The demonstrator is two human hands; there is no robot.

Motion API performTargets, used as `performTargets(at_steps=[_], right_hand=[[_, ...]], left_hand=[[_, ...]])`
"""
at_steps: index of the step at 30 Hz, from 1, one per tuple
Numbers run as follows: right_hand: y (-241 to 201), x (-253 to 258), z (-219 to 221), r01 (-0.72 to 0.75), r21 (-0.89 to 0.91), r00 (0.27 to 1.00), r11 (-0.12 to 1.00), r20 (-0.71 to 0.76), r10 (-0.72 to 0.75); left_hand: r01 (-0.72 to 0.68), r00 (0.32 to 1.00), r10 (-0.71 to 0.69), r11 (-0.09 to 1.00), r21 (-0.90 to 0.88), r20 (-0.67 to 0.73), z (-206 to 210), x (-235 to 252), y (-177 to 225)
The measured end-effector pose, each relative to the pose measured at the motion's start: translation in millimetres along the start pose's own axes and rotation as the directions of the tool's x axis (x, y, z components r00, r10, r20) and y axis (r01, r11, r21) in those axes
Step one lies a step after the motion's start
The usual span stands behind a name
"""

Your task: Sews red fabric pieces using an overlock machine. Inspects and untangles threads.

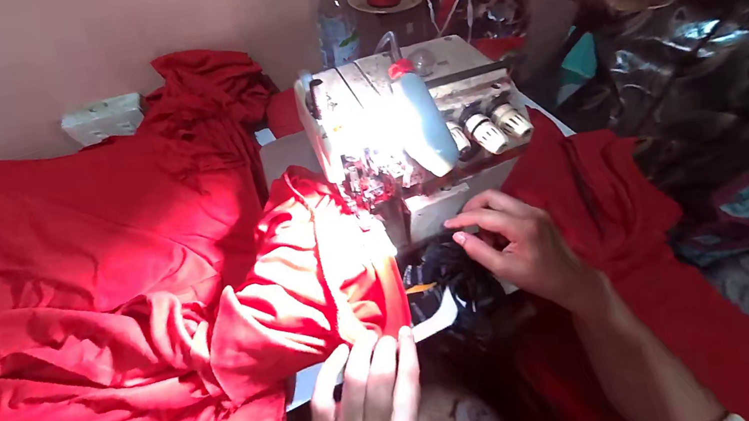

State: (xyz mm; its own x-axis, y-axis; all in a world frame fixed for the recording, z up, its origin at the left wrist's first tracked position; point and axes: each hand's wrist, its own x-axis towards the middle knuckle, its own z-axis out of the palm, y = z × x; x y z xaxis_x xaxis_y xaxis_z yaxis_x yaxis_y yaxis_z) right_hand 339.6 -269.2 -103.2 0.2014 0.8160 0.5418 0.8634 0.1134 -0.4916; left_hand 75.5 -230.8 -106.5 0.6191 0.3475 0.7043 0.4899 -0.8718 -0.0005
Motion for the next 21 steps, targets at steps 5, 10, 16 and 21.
performTargets(at_steps=[5,10,16,21], right_hand=[[14,-11,-24,-0.196,-0.203,0.892,0.959,0.370,0.261],[23,-13,-20,-0.138,-0.171,0.929,0.976,0.318,0.187],[11,-18,-36,-0.106,-0.063,0.969,0.992,0.216,0.118],[-8,-64,-57,-0.146,0.230,0.969,0.962,0.229,0.092]], left_hand=[[0.124,0.983,-0.076,0.946,-0.299,0.166,-1,-72,11],[0.670,0.683,-0.278,0.608,-0.426,0.676,19,-126,22],[0.852,0.476,-0.297,0.388,-0.351,0.828,59,-123,7],[0.878,0.478,-0.168,0.136,-0.460,0.862,103,-113,17]])
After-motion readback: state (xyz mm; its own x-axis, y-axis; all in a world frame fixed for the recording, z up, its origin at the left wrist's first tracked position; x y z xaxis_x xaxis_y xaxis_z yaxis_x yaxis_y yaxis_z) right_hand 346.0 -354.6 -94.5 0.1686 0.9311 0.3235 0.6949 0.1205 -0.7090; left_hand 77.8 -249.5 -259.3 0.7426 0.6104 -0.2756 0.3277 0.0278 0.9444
